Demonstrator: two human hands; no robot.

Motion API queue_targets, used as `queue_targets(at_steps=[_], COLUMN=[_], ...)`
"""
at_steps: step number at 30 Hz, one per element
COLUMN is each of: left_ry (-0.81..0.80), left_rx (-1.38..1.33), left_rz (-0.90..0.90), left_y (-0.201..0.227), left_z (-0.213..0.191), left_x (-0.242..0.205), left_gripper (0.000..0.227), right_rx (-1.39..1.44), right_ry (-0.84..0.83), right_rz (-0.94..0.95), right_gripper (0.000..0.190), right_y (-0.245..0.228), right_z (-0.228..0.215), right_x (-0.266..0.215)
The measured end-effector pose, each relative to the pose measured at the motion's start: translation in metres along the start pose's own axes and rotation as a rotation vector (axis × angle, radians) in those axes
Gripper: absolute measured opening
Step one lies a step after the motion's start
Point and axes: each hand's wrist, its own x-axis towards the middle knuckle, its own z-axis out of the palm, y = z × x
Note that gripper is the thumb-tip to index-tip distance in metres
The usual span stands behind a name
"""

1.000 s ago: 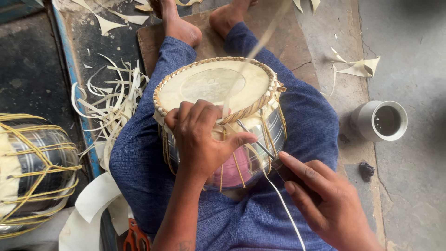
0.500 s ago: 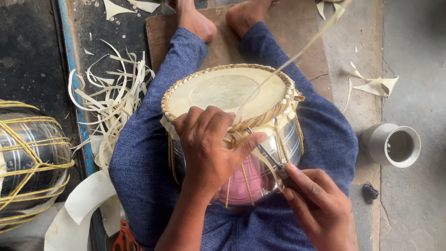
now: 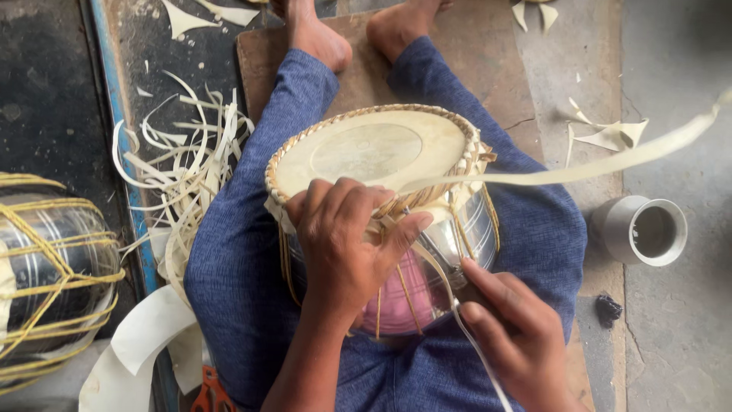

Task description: The person weaves and tightens leather straps around the rim of a drum using a pointed hand tool and cuts off excess material with scissors while sitting on the floor.

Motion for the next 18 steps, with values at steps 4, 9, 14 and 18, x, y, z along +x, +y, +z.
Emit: queue_targets(at_steps=[4,9,14,18], left_ry=[0.015,0.023,0.03,0.013], left_rx=[-0.002,-0.013,-0.058,-0.056], left_rz=[0.008,0.014,0.044,0.096], left_y=[0.001,0.001,-0.001,0.013], left_z=[-0.002,-0.001,-0.003,-0.012], left_x=[0.001,-0.006,-0.007,-0.029], left_gripper=[0.046,0.043,0.035,0.021], right_rx=[0.171,-0.394,0.288,0.121], right_ry=[0.256,0.043,-0.283,-0.108], right_rz=[0.278,-0.202,0.134,0.22], right_gripper=[0.048,0.053,0.073,0.077], right_y=[-0.02,-0.01,-0.012,0.016], right_z=[0.015,0.013,0.013,0.014], right_x=[0.002,0.002,-0.001,-0.022])
